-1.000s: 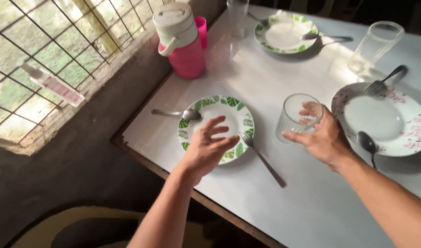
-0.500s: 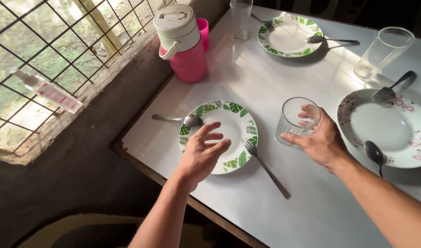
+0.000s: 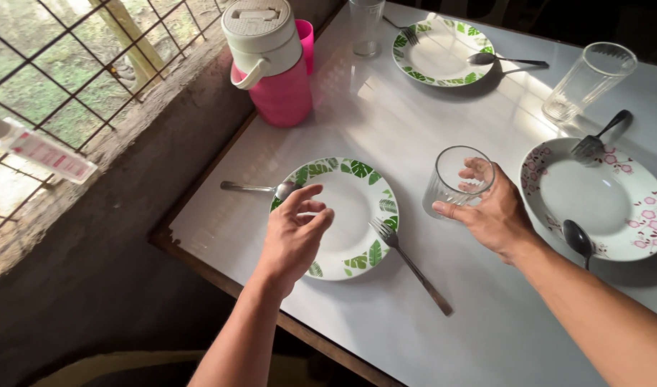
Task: Arranging plates, utensils, and glasses on a dining table.
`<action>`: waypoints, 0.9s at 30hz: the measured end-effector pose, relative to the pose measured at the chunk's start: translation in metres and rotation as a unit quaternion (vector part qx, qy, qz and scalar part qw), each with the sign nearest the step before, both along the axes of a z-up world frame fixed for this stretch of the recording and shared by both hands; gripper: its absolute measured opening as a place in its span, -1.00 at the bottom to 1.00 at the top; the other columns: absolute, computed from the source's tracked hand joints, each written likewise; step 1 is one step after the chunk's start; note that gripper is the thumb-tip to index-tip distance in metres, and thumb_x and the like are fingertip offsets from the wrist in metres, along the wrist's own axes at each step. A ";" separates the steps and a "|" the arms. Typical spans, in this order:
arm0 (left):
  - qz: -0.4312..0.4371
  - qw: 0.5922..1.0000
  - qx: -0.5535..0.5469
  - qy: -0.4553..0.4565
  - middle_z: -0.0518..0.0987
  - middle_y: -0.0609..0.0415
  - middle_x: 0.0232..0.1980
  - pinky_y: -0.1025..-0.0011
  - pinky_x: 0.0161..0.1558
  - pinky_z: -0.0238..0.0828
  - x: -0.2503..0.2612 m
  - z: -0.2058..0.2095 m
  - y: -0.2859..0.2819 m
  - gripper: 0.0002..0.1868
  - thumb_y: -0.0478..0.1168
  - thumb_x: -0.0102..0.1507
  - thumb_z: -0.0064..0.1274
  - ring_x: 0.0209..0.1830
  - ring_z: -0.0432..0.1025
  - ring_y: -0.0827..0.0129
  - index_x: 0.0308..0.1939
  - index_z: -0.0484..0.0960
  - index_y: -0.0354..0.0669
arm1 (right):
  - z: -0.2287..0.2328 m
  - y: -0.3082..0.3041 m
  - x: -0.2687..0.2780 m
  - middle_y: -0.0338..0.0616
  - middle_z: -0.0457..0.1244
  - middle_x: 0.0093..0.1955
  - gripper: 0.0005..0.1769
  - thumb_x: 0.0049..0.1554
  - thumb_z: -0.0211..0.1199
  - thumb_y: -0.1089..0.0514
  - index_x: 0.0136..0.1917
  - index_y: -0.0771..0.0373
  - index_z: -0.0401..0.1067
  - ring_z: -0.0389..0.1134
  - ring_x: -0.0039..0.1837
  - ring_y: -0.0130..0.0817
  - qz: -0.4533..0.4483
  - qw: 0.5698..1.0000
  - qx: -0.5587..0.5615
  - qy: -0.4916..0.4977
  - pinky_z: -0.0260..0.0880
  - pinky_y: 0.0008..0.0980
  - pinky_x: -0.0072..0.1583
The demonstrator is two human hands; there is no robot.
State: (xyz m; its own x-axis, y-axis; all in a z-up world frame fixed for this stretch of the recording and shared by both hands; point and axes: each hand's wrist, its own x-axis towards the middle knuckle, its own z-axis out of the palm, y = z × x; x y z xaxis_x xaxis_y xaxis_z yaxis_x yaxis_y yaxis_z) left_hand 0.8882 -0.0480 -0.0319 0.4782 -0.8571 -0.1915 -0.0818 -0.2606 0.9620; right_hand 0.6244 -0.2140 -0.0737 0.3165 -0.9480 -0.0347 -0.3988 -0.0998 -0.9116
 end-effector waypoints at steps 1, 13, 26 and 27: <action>-0.003 1.000 -0.001 0.002 0.58 0.16 -0.06 0.47 -0.15 0.50 0.001 -0.002 -0.002 -0.44 -0.19 0.19 0.15 -0.12 0.49 0.49 0.30 0.54 -0.09 | -0.001 -0.001 0.000 -0.09 0.16 0.40 0.07 -0.20 0.57 0.16 0.49 0.28 0.12 0.25 0.40 -0.26 -0.003 1.000 -0.001 0.002 0.43 -0.25 0.28; 0.062 0.998 -0.011 0.011 0.59 0.19 -0.19 0.52 -0.29 0.45 0.011 -0.015 -0.002 -0.51 -0.26 0.19 0.11 -0.25 0.46 0.52 0.23 0.60 -0.17 | 0.000 0.005 0.006 -0.09 0.17 0.40 0.09 -0.19 0.58 0.10 0.51 0.25 0.11 0.26 0.38 -0.25 -0.018 0.999 -0.017 0.023 0.39 -0.21 0.29; 0.183 0.965 0.117 -0.144 0.37 -0.14 0.22 0.20 0.19 0.40 0.027 -0.058 0.013 -0.43 -0.27 0.19 0.04 0.08 0.45 0.13 0.33 0.48 0.01 | -0.059 0.070 -0.022 -0.01 0.30 0.22 -0.17 -0.05 0.48 -0.04 0.38 0.29 0.23 0.35 0.22 -0.24 -0.045 0.984 -0.057 0.162 0.43 -0.21 0.22; 0.188 0.962 0.125 -0.156 0.35 -0.15 0.23 0.18 0.23 0.38 0.027 -0.057 0.013 -0.42 -0.26 0.20 0.04 0.10 0.43 0.10 0.34 0.46 0.01 | -0.062 0.079 -0.022 -0.06 0.36 0.16 -0.26 -0.02 0.45 -0.04 0.34 0.25 0.30 0.40 0.17 -0.28 -0.024 0.982 -0.026 0.186 0.44 -0.26 0.21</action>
State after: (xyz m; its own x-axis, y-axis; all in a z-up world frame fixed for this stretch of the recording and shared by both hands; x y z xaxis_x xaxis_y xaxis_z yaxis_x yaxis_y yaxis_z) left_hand 0.9154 -0.0352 -0.0889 0.8125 -0.5588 -0.1662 -0.2110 -0.5477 0.8096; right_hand 0.6022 -0.1345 -0.1355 0.2456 -0.9651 -0.0907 -0.7083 -0.1148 -0.6965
